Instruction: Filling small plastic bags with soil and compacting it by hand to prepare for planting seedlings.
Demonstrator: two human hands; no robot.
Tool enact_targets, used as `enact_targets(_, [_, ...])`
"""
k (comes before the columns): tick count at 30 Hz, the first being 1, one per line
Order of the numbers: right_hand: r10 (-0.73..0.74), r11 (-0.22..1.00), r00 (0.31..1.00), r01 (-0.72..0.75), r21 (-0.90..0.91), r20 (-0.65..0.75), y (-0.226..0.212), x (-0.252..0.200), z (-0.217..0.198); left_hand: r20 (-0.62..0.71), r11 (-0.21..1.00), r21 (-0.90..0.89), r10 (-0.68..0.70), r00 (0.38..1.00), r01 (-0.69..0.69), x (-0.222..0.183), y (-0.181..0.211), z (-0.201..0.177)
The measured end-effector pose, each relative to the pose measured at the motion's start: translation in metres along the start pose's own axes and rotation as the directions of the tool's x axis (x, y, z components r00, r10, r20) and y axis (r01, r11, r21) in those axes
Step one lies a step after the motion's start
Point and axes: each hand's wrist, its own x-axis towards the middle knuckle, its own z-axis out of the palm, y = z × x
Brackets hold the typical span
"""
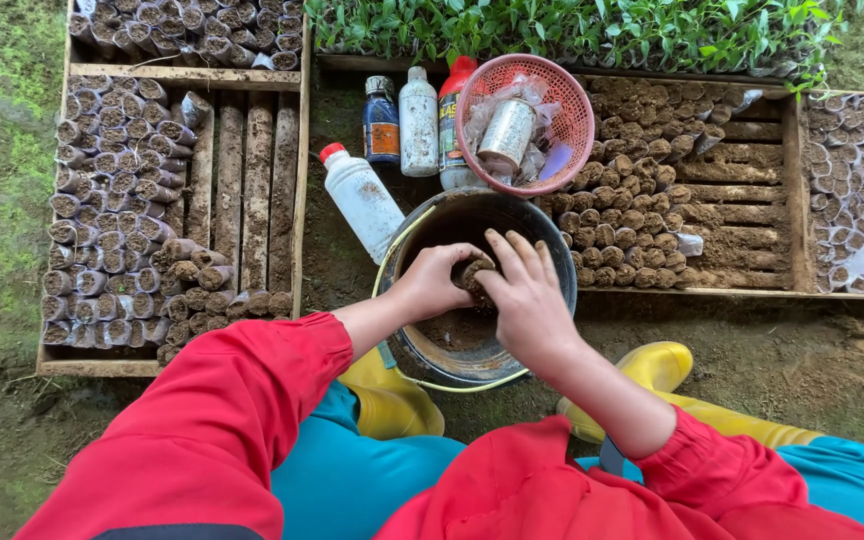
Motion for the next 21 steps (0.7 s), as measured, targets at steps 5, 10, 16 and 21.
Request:
enact_targets(5, [-0.053, 0.938, 0.964, 0.137, 0.319, -0.260, 0.015, 0.003, 0.008, -0.005, 1.000, -0.006, 0.018, 1.000, -0.018, 0.007, -0.001, -0.004])
enact_targets(10, [-0.133, 0.941, 0.976, 0.179, 0.288, -0.172, 0.001, 0.001, 0.051, -0.014, 0.999, 0.039, -0.020, 1.000, 0.020, 0.008, -0.010, -0.002])
enact_targets(16, [-0.208, 0.961, 0.960, 0.236, 0.144, -0.187, 0.000, -0.001, 0.068, -0.013, 0.995, 0.041, -0.094, 0.995, 0.095, 0.000, 0.000, -0.004])
enact_targets(21, [0.140, 0.349, 0.981, 0.079, 0.934, -0.135, 0.055, 0.019, 0.064, -0.051, 0.998, -0.031, -0.050, 0.997, 0.049, 0.007, -0.008, -0.001])
